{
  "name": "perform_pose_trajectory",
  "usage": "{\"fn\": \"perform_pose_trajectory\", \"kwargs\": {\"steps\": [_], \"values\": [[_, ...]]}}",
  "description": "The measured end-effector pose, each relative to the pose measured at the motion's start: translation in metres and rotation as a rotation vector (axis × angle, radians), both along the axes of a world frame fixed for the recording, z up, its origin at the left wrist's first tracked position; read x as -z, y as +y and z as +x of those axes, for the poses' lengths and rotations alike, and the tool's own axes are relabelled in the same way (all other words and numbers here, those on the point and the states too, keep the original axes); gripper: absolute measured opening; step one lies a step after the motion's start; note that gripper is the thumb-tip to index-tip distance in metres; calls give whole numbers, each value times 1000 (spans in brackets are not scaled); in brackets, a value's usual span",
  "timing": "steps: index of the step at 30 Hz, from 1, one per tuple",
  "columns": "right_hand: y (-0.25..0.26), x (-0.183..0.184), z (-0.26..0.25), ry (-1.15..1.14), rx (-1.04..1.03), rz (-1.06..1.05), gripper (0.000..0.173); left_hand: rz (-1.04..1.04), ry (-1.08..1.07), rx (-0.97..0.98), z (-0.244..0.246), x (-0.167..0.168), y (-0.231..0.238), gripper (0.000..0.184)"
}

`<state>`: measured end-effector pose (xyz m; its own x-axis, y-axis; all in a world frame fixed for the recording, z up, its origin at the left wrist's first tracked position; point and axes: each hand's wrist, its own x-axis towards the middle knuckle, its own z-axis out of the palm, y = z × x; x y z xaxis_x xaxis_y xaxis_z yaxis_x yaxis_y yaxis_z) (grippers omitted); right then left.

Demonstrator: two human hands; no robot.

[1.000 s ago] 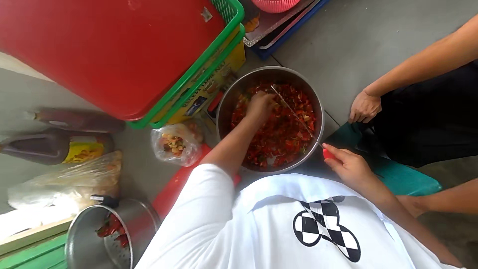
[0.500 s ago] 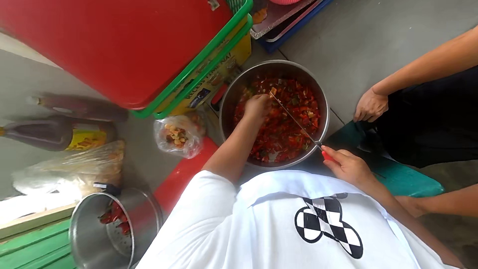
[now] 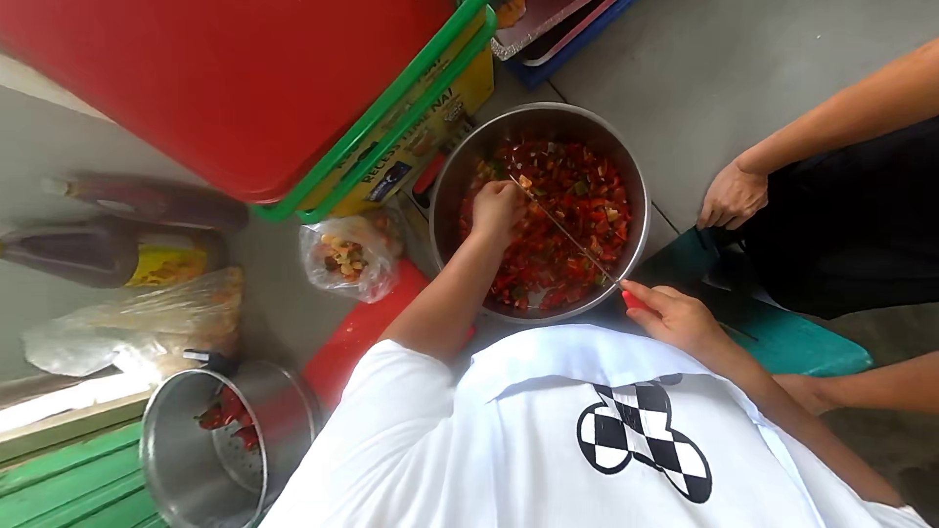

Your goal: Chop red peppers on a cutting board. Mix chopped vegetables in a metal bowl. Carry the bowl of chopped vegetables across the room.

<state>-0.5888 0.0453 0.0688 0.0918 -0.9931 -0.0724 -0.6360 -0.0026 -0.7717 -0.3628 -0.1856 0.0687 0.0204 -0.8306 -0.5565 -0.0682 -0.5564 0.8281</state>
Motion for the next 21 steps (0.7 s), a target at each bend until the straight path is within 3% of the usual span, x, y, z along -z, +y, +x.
{"fn": "perform_pose_trajectory", "kwargs": {"steps": [2,5,8,10,12,14,16,19,21], "values": [[-3,1,2,7,7,0,39,20,34,39,-5,-7,12,15],[-8,-2,0,-17,49,74,41,2,-163,443,-3,-12,20,21],[-8,-3,-4,-81,98,116,41,-341,-623,823,7,7,-3,25],[-6,-2,-5,-102,116,110,41,-541,-727,1035,8,30,-18,29],[-4,-3,-6,-97,114,110,41,-586,-788,1249,4,49,-26,35],[-2,-4,-8,-90,121,113,42,-614,-807,1221,2,56,-31,28],[2,-5,-12,-89,135,114,42,-620,-752,1017,0,48,-32,25],[5,-5,-15,-90,137,119,42,-395,-558,669,-1,26,-28,30],[5,-2,-14,-73,112,112,42,-262,-316,408,0,29,-25,36]]}}
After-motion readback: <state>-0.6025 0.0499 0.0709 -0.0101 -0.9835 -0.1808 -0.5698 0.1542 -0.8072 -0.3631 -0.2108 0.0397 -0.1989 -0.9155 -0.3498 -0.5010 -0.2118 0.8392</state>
